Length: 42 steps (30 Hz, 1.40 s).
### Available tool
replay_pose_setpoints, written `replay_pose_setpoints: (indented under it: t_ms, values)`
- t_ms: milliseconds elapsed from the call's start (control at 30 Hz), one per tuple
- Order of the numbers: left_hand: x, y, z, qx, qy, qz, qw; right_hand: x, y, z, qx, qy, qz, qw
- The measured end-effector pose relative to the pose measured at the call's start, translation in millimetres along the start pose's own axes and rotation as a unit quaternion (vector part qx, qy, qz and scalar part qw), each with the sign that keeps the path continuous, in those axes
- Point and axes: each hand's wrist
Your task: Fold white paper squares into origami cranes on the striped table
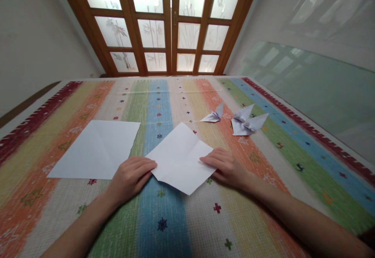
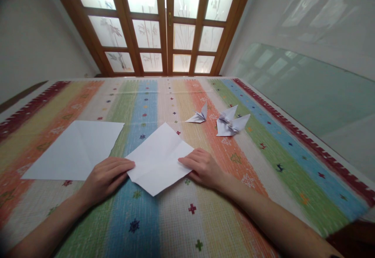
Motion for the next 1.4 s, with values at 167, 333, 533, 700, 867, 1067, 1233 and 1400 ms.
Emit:
replay_pose_setpoints:
  t_ms: [167,333,533,700,867,1067,1233,1400]
  values:
    - [3.0,7,3,-0.034,-0.011,0.023,0.999,0,-8,5,0.044,-0.008,-0.039,0.998]
    - [3.8,24,6,-0.058,0.000,-0.019,0.998,7,-33,18,0.068,-0.032,-0.108,0.991]
    - [2.0,23,5,0.083,0.044,-0.117,0.989,14,-48,21,0.027,0.105,-0.218,0.970]
    - [0.0,22,4,0.301,0.022,-0.111,0.947,0,-33,25,0.100,0.140,-0.228,0.958]
    - [-6.5,23,3,0.395,0.032,-0.079,0.915,-21,-8,41,0.045,-0.093,-0.129,0.986]
    - [-11.5,17,4,0.204,0.048,0.155,0.965,-36,6,47,-0.026,-0.237,-0.041,0.970]
    - [-23.4,23,8,0.067,-0.101,0.168,0.978,-42,2,45,-0.060,-0.274,-0.006,0.960]
    - [-38.0,26,5,0.051,-0.207,0.138,0.967,-38,3,42,-0.060,-0.269,-0.004,0.961]
Point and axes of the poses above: each hand's wrist, its own z-axis towards the middle knuckle, its own x-axis out of the back of the hand, y = z × x, and after that the axes turned 8 degrees about z, right-handed
